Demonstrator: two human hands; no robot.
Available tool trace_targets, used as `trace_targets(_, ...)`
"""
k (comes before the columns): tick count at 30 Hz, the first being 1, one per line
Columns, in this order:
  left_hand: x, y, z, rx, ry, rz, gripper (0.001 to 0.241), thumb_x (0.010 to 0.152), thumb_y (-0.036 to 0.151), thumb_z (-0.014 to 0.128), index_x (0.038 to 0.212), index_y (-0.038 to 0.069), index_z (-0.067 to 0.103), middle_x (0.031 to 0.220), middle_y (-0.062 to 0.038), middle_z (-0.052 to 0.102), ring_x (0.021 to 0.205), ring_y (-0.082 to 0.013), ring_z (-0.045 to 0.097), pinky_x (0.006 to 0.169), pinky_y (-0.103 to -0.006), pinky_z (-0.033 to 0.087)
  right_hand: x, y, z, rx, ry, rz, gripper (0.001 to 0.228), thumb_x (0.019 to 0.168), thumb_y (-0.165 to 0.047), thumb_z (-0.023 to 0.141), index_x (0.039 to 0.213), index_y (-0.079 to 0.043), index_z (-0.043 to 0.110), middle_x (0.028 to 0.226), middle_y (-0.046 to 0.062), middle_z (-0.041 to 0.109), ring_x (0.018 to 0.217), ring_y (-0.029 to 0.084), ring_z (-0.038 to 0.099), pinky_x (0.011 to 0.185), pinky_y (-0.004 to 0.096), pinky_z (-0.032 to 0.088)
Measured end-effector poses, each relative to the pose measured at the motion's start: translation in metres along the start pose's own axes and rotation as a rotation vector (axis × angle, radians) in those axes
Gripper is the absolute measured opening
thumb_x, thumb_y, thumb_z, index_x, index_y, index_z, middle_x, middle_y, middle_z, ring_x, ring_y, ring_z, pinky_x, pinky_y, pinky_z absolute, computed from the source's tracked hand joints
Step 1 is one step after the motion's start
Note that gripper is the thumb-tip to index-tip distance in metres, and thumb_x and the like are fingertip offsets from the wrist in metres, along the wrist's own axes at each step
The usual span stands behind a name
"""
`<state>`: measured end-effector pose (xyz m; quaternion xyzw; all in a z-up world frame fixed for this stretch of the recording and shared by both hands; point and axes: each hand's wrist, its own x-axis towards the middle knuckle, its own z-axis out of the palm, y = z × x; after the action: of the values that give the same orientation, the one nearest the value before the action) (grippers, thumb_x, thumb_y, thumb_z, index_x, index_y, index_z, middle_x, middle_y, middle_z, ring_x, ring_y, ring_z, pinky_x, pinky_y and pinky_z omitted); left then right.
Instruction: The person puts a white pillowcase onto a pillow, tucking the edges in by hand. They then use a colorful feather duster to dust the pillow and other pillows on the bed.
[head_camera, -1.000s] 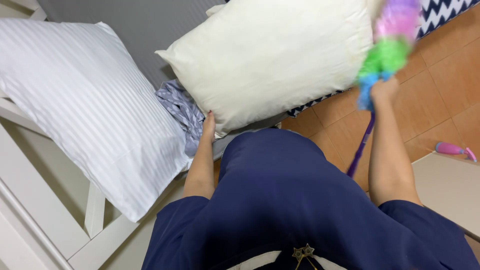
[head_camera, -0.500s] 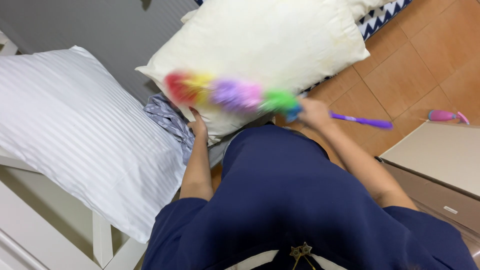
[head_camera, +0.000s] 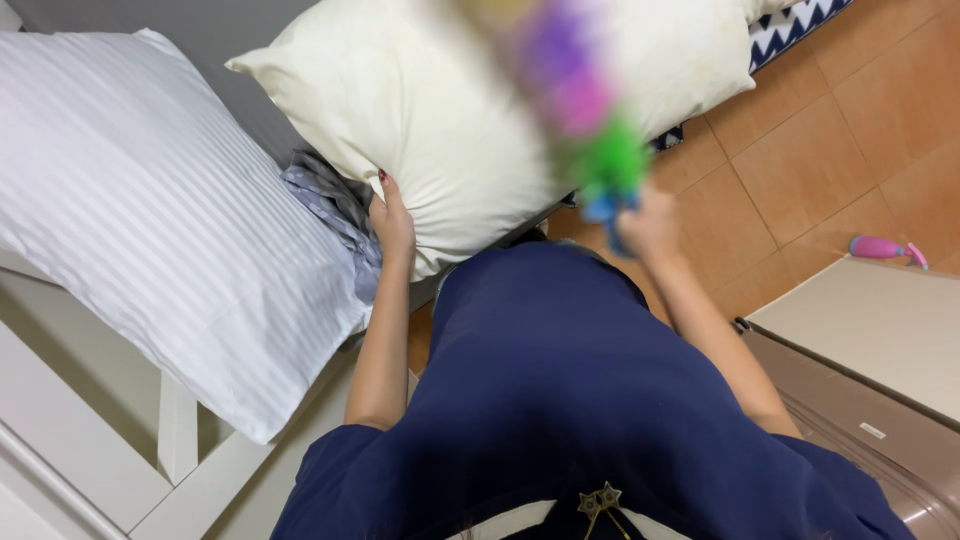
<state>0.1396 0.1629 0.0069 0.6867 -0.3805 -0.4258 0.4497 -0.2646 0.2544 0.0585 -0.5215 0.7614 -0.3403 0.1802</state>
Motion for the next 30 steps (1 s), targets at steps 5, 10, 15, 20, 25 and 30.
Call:
trace_targets(5, -0.002, 0.01, 0.007, -0.247, -0.081, 0.144, 0.056, 0.11, 0.044, 0.048, 0.12, -0.008, 0.065, 0.108, -0.011, 0.069, 0.096, -0.0158, 0.06, 0.087, -0.0316, 0.049, 0.033, 0.046, -0.017, -0.373, -0.21, -0.223, 0.02, 0.082, -0.02, 0.068, 0.095, -0.006, 0.072, 0.081, 0.023, 0.071, 0.072, 0.043, 0.069, 0.065, 0.053, 0.054)
trace_targets(10, -0.026, 0.03, 0.015, -0.118, -0.096, 0.078, 0.055, 0.107, 0.047, 0.045, 0.12, -0.002, 0.065, 0.107, -0.004, 0.071, 0.098, -0.0108, 0.062, 0.09, -0.0257, 0.047, 0.087, 0.191, -0.075, -0.395, 0.099, 0.396, 0.023, 0.087, -0.016, 0.063, 0.099, -0.001, 0.075, 0.088, 0.029, 0.07, 0.08, 0.047, 0.069, 0.065, 0.056, 0.051)
trace_targets(15, -0.01, 0.006, 0.012, -0.024, -0.09, -0.088, 0.062, 0.114, 0.049, 0.046, 0.103, -0.008, 0.067, 0.084, -0.006, 0.054, 0.078, -0.0146, 0.047, 0.073, -0.0313, 0.042, 0.054, 0.066, -0.036, -0.127, 0.108, 0.169, 0.018, 0.092, -0.012, 0.062, 0.093, 0.005, 0.069, 0.079, 0.026, 0.069, 0.071, 0.037, 0.069, 0.062, 0.051, 0.051)
trace_targets(20, 0.002, 0.015, 0.012, -0.154, -0.117, 0.049, 0.057, 0.108, 0.048, 0.046, 0.109, -0.004, 0.069, 0.089, -0.001, 0.064, 0.082, -0.0088, 0.054, 0.077, -0.0253, 0.047, -0.006, -0.033, -0.01, -0.134, -0.212, -0.268, 0.025, 0.084, -0.014, 0.063, 0.107, -0.007, 0.071, 0.077, 0.021, 0.069, 0.068, 0.04, 0.068, 0.064, 0.052, 0.055)
trace_targets(25, -0.009, 0.035, 0.01, -0.099, -0.124, -0.128, 0.056, 0.107, 0.047, 0.044, 0.123, -0.002, 0.065, 0.094, -0.002, 0.065, 0.083, -0.0095, 0.054, 0.079, -0.0247, 0.046, 0.053, 0.112, -0.053, -0.399, -0.15, 0.34, 0.034, 0.087, -0.02, 0.059, 0.115, -0.007, 0.074, 0.102, 0.027, 0.072, 0.09, 0.045, 0.07, 0.079, 0.056, 0.055)
trace_targets(30, -0.006, 0.03, 0.014, -0.135, -0.133, -0.154, 0.06, 0.11, 0.046, 0.046, 0.128, -0.009, 0.065, 0.109, -0.011, 0.065, 0.096, -0.0168, 0.057, 0.087, -0.0316, 0.047, 0.092, 0.195, -0.078, -0.393, 0.17, 0.606, 0.035, 0.096, -0.033, 0.067, 0.101, 0.001, 0.074, 0.099, 0.03, 0.07, 0.092, 0.047, 0.069, 0.079, 0.056, 0.052)
